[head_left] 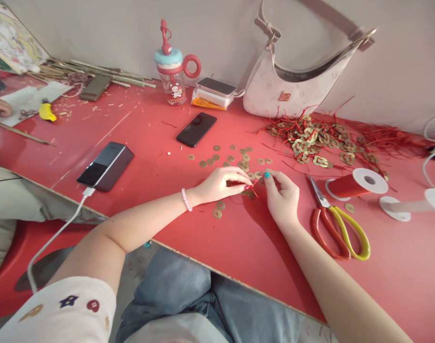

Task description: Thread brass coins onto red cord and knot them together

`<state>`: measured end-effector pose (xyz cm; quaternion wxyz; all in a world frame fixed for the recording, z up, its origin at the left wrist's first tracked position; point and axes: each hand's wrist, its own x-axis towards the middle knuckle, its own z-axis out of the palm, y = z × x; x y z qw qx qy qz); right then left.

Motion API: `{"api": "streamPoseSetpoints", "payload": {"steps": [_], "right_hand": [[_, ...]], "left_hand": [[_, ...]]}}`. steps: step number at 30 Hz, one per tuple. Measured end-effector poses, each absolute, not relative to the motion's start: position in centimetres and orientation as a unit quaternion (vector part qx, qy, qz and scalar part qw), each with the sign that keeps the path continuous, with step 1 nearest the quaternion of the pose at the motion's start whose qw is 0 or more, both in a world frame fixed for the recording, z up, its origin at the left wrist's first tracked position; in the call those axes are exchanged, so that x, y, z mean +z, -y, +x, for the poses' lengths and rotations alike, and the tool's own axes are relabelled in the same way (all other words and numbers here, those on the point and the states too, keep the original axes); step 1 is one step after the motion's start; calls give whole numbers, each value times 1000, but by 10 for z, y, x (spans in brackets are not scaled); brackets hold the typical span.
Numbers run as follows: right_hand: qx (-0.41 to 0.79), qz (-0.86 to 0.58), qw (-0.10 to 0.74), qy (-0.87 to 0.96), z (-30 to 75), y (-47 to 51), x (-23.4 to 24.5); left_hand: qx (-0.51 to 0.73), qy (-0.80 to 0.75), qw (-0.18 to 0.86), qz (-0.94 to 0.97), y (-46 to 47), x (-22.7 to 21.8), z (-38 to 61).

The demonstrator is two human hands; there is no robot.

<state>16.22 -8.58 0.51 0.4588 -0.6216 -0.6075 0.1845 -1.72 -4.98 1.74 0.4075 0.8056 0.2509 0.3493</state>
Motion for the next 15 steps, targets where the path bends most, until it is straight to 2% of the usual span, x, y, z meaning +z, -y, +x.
{"api": "streamPoseSetpoints", "payload": {"steps": [3,10,15], "right_hand": [[144,-608,458,632,163,85,4],[-65,-526,487,694,158,93,11],[-15,-483,433,761,152,95,11]], "left_hand": [[351,-269,412,797,50,18,-17],[380,-330,421,755,51,17,-13],[379,-347,410,754,51,17,-13]]}}
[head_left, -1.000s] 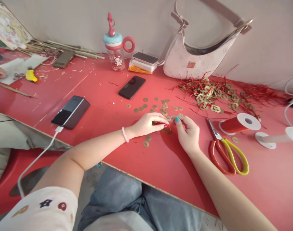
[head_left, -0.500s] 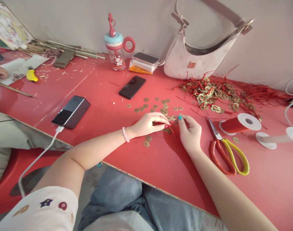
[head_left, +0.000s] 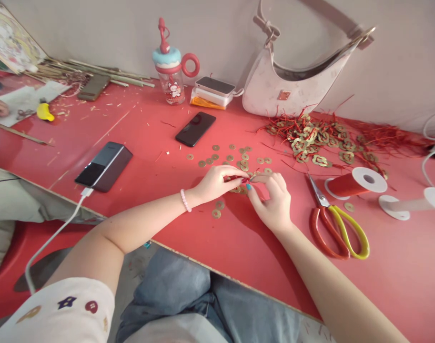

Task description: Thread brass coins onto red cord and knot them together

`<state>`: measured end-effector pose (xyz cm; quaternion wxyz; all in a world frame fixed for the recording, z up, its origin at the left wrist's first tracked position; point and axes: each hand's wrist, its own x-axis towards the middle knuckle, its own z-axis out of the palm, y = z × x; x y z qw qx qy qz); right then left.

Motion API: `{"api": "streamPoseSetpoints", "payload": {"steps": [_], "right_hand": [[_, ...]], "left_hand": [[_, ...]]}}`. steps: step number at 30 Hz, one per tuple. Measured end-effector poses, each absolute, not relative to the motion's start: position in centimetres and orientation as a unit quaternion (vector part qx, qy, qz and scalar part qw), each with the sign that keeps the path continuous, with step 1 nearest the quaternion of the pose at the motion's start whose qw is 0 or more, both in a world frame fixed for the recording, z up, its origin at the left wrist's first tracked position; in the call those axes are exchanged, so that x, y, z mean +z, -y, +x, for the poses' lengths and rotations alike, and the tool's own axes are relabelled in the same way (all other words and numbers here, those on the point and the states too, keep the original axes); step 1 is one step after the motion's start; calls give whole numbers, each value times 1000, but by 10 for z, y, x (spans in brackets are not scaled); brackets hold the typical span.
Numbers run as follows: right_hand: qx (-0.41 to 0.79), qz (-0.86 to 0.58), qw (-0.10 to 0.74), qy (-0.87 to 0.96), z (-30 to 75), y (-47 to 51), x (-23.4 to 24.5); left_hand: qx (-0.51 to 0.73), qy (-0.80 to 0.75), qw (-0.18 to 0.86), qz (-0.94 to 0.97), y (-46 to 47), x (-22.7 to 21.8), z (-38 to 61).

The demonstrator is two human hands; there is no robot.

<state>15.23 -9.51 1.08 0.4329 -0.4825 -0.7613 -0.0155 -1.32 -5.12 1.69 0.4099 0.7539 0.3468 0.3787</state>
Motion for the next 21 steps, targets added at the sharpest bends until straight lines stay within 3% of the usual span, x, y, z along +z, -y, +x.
{"api": "streamPoseSetpoints", "payload": {"steps": [11,21], "right_hand": [[88,-552,433,707,149,97,10],[177,-583,430,666,148,98,10]], "left_hand": [[382,-346,393,762,52,17,-13],[383,-343,454,728,55,18,-12]]}}
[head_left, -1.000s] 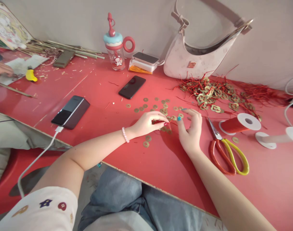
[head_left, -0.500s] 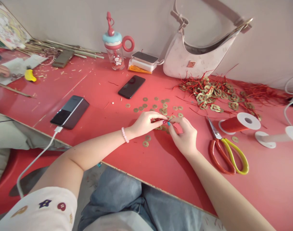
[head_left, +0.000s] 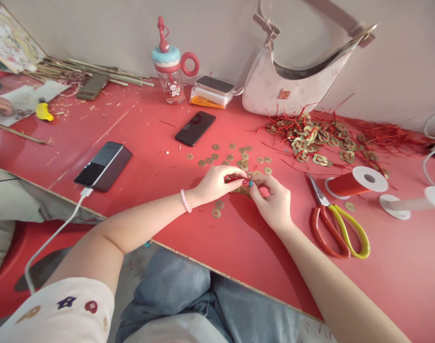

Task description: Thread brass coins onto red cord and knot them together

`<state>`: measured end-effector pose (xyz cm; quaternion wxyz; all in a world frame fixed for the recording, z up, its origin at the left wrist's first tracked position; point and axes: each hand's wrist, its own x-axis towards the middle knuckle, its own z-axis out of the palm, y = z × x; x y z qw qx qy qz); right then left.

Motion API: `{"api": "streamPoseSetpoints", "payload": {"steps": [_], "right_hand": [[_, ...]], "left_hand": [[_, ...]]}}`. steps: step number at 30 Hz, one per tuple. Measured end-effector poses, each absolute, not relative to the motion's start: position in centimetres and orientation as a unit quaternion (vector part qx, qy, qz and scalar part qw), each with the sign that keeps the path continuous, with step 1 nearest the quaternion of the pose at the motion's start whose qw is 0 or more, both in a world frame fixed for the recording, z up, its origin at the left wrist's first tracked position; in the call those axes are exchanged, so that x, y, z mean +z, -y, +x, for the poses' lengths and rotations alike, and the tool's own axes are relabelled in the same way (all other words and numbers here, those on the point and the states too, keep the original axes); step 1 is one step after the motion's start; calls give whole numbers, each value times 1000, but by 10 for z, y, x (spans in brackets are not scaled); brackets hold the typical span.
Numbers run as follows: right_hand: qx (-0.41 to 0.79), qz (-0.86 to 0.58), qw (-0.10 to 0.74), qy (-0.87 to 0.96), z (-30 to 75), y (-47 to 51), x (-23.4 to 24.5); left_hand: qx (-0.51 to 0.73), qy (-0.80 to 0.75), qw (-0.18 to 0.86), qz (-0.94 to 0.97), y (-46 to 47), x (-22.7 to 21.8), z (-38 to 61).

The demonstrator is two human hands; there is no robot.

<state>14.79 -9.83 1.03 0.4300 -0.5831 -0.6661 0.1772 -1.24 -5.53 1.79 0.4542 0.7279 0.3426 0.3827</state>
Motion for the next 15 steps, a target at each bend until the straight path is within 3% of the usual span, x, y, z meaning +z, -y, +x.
{"api": "streamPoseSetpoints", "payload": {"steps": [15], "right_hand": [[208,-595,421,653,148,99,12]], "left_hand": [[382,-346,427,743,56,18,-12]]}}
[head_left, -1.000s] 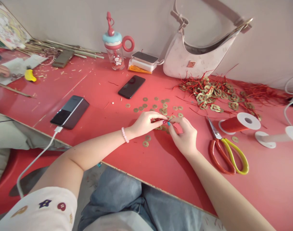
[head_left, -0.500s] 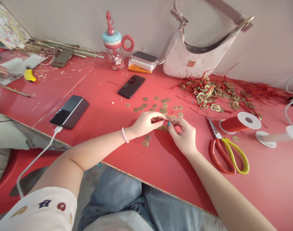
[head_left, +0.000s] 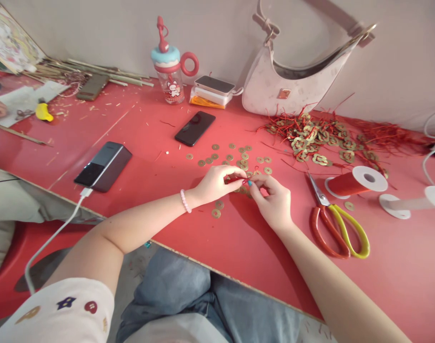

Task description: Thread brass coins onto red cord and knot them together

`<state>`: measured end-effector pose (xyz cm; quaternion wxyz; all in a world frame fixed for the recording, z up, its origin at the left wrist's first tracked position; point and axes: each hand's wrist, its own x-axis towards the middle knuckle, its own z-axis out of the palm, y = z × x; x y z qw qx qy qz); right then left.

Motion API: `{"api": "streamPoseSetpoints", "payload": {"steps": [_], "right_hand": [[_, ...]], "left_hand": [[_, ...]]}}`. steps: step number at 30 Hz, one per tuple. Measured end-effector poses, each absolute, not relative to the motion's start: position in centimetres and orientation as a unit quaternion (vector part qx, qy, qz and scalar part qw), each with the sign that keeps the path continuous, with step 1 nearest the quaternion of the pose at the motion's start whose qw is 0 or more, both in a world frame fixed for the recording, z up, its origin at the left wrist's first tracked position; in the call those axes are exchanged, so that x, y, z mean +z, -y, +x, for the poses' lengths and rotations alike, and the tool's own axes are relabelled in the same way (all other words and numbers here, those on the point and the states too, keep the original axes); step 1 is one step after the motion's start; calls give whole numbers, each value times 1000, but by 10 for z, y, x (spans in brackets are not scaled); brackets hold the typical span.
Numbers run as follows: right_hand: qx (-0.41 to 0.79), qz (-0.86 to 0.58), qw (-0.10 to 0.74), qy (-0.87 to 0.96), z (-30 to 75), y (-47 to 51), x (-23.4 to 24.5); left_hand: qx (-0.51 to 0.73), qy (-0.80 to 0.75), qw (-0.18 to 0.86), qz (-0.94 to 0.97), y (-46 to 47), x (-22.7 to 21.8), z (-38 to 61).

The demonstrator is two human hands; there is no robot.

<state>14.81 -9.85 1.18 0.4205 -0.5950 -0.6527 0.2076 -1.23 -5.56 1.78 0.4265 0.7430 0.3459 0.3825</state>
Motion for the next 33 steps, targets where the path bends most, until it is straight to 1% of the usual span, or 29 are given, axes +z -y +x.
{"api": "streamPoseSetpoints", "payload": {"steps": [15,26,33], "right_hand": [[165,-568,421,688,149,99,13],[143,-548,424,707,146,100,14],[134,-539,432,710,147,100,14]], "left_hand": [[376,-332,417,758,55,16,-13],[401,-323,406,755,56,18,-13],[379,-328,421,756,55,16,-13]]}}
